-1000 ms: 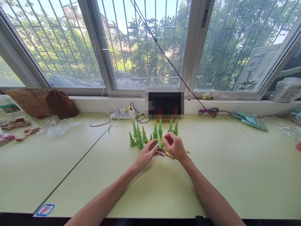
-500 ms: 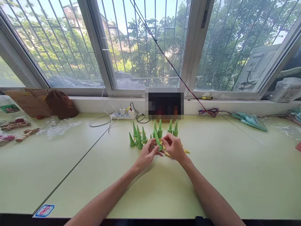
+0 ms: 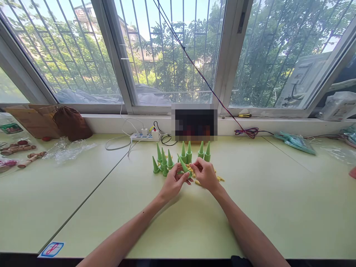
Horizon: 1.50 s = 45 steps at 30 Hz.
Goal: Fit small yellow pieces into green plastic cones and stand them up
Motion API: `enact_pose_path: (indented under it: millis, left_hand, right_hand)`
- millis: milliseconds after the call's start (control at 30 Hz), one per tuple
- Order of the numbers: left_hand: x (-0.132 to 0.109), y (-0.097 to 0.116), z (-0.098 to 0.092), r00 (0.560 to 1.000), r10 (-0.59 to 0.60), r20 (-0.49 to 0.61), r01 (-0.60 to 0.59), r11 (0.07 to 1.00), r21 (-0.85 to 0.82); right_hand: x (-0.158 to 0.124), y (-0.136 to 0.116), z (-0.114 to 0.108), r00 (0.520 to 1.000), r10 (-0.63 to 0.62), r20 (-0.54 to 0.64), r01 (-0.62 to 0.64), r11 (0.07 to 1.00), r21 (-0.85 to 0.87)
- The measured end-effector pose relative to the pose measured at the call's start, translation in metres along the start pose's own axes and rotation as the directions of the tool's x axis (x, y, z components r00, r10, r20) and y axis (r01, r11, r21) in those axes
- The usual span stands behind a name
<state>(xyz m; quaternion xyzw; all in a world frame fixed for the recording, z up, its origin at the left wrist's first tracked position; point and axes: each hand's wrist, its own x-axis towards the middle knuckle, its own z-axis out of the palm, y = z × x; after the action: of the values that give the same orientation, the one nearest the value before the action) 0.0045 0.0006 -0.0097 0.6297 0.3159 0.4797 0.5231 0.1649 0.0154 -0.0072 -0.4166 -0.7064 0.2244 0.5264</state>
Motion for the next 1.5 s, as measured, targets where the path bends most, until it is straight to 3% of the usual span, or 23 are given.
enact_pose_path:
  millis: [633,967,1500]
  left_hand:
    - [-0.0028,0.0000,-0.0007,0.998,0.020,-0.055,-0.009,0.979,0.204]
    - [-0.0021,-0.0040,0.0000,0.988,0.036,-0.153,-0.010,0.986,0.166]
    - [-0.0017,-0.0032,-0.0041,0.990,0.005,-0.138,0.013,0.991,0.135]
  right_hand:
    - [-0.0011,0.0026,0.0030,1.000,0.004,0.022,-0.004,1.000,-0.009]
    - [-0.0011,0.0008,0.0040,1.000,-0.005,0.010,0.006,0.999,-0.041]
    - [-0.0022,-0.0016,0.0046,0.998,-0.024,0.054,0.025,1.000,-0.013]
